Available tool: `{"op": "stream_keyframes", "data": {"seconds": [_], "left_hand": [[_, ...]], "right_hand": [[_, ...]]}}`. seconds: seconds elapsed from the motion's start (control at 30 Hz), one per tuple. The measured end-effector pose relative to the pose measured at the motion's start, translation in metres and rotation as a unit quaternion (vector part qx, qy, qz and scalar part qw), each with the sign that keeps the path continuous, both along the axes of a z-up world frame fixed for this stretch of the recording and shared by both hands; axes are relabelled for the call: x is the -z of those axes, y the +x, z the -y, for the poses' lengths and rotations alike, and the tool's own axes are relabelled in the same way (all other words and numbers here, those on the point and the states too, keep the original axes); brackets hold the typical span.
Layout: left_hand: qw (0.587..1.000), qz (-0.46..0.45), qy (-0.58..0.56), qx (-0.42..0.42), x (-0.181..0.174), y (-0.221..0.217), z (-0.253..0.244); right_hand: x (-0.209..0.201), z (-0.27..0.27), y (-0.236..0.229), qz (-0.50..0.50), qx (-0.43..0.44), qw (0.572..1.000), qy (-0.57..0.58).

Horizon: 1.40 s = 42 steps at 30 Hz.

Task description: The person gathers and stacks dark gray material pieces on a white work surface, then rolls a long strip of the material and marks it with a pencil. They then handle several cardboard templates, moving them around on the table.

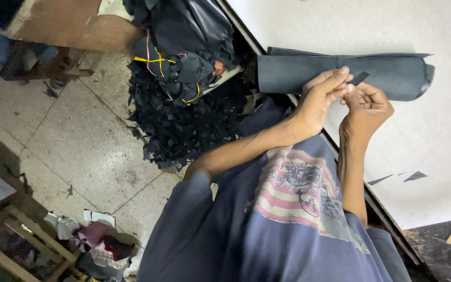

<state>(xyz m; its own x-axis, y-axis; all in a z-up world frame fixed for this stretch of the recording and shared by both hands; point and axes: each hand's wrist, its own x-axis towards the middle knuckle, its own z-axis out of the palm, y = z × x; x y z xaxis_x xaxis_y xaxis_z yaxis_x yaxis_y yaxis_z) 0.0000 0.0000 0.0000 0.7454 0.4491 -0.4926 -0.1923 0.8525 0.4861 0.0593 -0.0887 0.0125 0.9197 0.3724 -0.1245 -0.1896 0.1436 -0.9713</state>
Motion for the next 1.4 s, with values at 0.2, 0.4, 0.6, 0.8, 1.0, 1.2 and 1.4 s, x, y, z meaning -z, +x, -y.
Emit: {"op": "stream_keyframes", "data": {"seconds": [0.2, 0.4, 0.6, 0.8, 1.0, 1.2, 1.4], "left_hand": [[0.976, 0.055, 0.201, 0.063, 0.008, -0.009, -0.004], [0.821, -0.057, 0.559, 0.105, -0.017, -0.011, -0.015], [0.751, -0.112, 0.643, 0.102, -0.032, -0.014, -0.035], [0.675, -0.006, 0.734, 0.075, -0.053, -0.007, -0.058], [0.692, -0.121, 0.7, 0.129, -0.03, 0.015, -0.088], [0.63, -0.088, 0.764, 0.108, -0.05, 0.008, -0.084], [0.54, 0.032, 0.799, 0.261, -0.07, -0.022, -0.07]], "right_hand": [[-0.013, -0.001, 0.007, 0.029, -0.021, 0.997, -0.07], [-0.028, 0.014, 0.023, 0.043, -0.152, 0.973, -0.167], [-0.004, 0.017, 0.032, 0.066, -0.143, 0.975, -0.155], [-0.012, 0.005, 0.016, 0.038, -0.11, 0.983, -0.143], [-0.009, 0.009, -0.007, 0.224, -0.011, 0.935, -0.275], [0.0, 0.013, 0.0, 0.142, 0.016, 0.965, -0.222], [0.024, -0.013, -0.009, -0.055, 0.023, 0.998, -0.001]]}}
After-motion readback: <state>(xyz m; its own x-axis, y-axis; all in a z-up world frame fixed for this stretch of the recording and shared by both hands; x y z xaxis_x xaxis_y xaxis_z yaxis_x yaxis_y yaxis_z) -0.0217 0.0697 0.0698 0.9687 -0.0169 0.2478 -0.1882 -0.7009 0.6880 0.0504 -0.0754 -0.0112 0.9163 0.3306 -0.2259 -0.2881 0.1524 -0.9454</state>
